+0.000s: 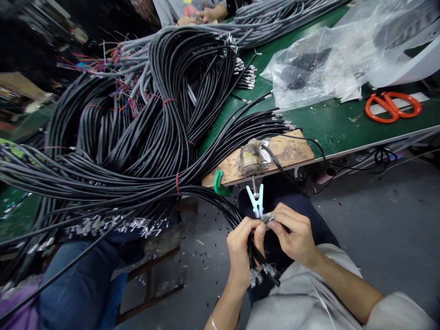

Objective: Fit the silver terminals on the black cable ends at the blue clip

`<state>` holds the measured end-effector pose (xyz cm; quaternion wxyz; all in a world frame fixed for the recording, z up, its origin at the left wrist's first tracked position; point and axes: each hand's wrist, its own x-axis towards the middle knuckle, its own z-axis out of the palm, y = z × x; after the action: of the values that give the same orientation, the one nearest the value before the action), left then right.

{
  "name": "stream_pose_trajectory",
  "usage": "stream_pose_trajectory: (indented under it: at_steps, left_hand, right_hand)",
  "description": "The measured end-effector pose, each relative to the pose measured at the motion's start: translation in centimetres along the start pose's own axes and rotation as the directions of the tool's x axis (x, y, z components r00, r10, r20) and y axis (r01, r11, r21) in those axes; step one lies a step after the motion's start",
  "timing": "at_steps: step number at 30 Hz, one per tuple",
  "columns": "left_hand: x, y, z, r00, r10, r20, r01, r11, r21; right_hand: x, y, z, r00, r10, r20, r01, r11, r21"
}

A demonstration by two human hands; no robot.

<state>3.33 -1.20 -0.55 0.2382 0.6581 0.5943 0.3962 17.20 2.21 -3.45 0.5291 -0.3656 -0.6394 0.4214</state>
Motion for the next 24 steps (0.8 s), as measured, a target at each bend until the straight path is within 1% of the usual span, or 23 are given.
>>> stream_pose_trajectory:
  at_steps: [1,2,3,4,5,7,9,11,13,15,16,18,19,20,21,22,23,24]
  left_hand:
    - [0.0,0.0,-0.1,1.0,-0.012,0.019,0.012,1.0,-0.005]
    - [0.1,0.1,-0.3,0.999,-0.018,0.046,0.019,1.0,-0.016]
    - [0.1,0.0,-0.4,0.997,-0.017,0.072,0.02,0.999,-0.031]
    - [0.2,0.0,-0.5,0.996,-0.012,0.089,0.016,0.999,-0.043]
    - [0.2,-0.1,-0.6,0.995,-0.002,0.098,0.007,0.999,-0.053]
    - [0.2,-0.3,-0.5,0.994,0.027,0.103,-0.021,0.998,-0.062]
    - [0.2,-0.6,-0.4,0.992,0.058,0.11,-0.052,0.997,-0.065]
    - [0.1,-0.7,-0.3,0.991,0.069,0.114,-0.063,0.996,-0.057]
    - [0.0,-0.6,-0.3,0.992,0.058,0.109,-0.054,0.998,-0.04]
    - [0.1,-0.4,-0.3,0.993,0.055,0.105,-0.052,0.998,-0.029]
    - [0.2,-0.4,-0.3,0.993,0.058,0.101,-0.056,0.998,-0.026]
    - [0.4,-0.4,-0.3,0.992,0.074,0.103,-0.072,0.997,-0.026]
    - [0.4,-0.5,-0.3,0.989,0.084,0.12,-0.081,0.996,-0.032]
    - [0.5,-0.6,-0.3,0.985,0.096,0.144,-0.09,0.995,-0.045]
    - [0.6,-0.7,-0.4,0.978,0.112,0.177,-0.102,0.993,-0.066]
    - [0.6,-0.9,-0.5,0.968,0.133,0.211,-0.115,0.989,-0.093]
    - [0.7,-1.0,-0.6,0.959,0.155,0.239,-0.128,0.984,-0.124]
    - [0.7,-1.1,-0.7,0.951,0.175,0.254,-0.139,0.978,-0.153]
  right_hand:
    - [0.1,-0.2,-0.1,0.996,-0.091,0.01,0.092,0.993,-0.072]
    - [0.2,-0.3,-0.2,0.988,-0.152,0.036,0.155,0.982,-0.108]
    - [0.3,-0.4,-0.4,0.982,-0.174,0.072,0.181,0.978,-0.107]
    - [0.4,-0.5,-0.6,0.982,-0.155,0.109,0.164,0.983,-0.08]
    - [0.5,-0.4,-0.8,0.987,-0.106,0.124,0.113,0.993,-0.044]
    - [0.5,-0.3,-1.0,0.998,0.033,0.059,-0.032,0.999,-0.014]
    - [0.6,-0.2,-1.1,0.989,0.151,-0.003,-0.151,0.987,-0.06]
    - [0.9,-0.1,-1.5,0.977,0.212,-0.01,-0.211,0.968,-0.135]
    - [1.1,-0.2,-2.0,0.975,0.222,0.007,-0.219,0.965,-0.145]
    - [1.2,-0.4,-2.6,0.984,0.177,0.037,-0.172,0.98,-0.1]
    - [1.1,-0.6,-2.9,0.987,0.141,0.071,-0.135,0.987,-0.084]
    - [0.8,-1.0,-3.1,0.99,0.095,0.107,-0.086,0.993,-0.085]
    - [0.7,-1.1,-3.2,0.989,0.108,0.1,-0.098,0.991,-0.094]
    - [0.6,-1.0,-3.1,0.985,0.15,0.09,-0.141,0.986,-0.093]
    - [0.7,-0.9,-3.1,0.972,0.216,0.095,-0.209,0.975,-0.071]
    - [0.8,-0.7,-3.0,0.946,0.293,0.14,-0.293,0.956,-0.025]
    - [1.1,-0.4,-3.0,0.901,0.367,0.234,-0.385,0.922,0.037]
    - [1.4,0.1,-3.0,0.837,0.415,0.356,-0.477,0.873,0.105]
